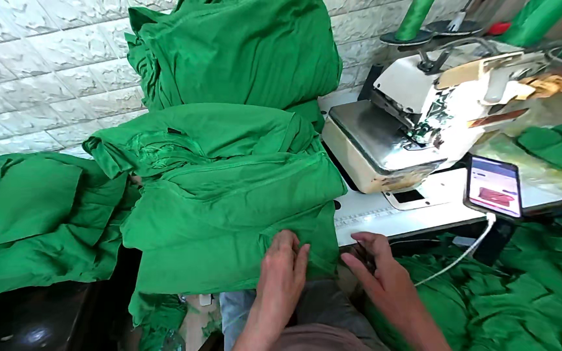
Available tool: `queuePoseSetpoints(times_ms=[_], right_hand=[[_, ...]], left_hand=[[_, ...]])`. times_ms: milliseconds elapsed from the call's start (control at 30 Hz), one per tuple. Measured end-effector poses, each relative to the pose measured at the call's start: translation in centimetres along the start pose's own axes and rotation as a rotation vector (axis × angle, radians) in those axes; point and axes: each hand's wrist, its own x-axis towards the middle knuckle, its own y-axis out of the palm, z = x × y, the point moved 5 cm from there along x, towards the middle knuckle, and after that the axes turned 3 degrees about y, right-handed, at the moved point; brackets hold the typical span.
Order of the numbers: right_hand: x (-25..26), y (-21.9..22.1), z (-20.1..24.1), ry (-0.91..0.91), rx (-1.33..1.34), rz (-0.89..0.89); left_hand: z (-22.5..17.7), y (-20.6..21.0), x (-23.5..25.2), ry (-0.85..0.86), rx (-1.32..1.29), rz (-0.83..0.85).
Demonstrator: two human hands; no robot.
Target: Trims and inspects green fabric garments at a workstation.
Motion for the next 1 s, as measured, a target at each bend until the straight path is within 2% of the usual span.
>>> queuePoseSetpoints(times_ms=[100, 200, 367, 633, 933, 1000], right_hand=[[1.1, 1.2, 1.7, -0.097, 0.236, 0.133], [1.4, 3.0, 1.9, -0.157, 0.227, 0.164], [0.9, 3.6, 1.7, -0.231, 0.181, 0.096], [-0.3, 3.2, 2.6, -0.466, -0.186, -0.160], [-0.3, 3.9, 3.5, -0.494, -0.250, -0.231], [-0.1, 4.1, 3.1, -0.460, -0.198, -0.208]], left_hand=[[-0.5, 1.0, -0.5, 0.084, 0.114, -0.028], [-0.5, 0.9, -0.8, 0.108, 0.131, -0.024], [0.6, -0.7, -0.5, 0.027, -0.041, 0.097], [0.6, -0.7, -0.6, 0.039, -0.046, 0.088], [1.0, -0.7, -0.8, 0.086, -0.104, 0.089], [1.0, -0.6, -0.9, 0.102, -0.106, 0.081]])
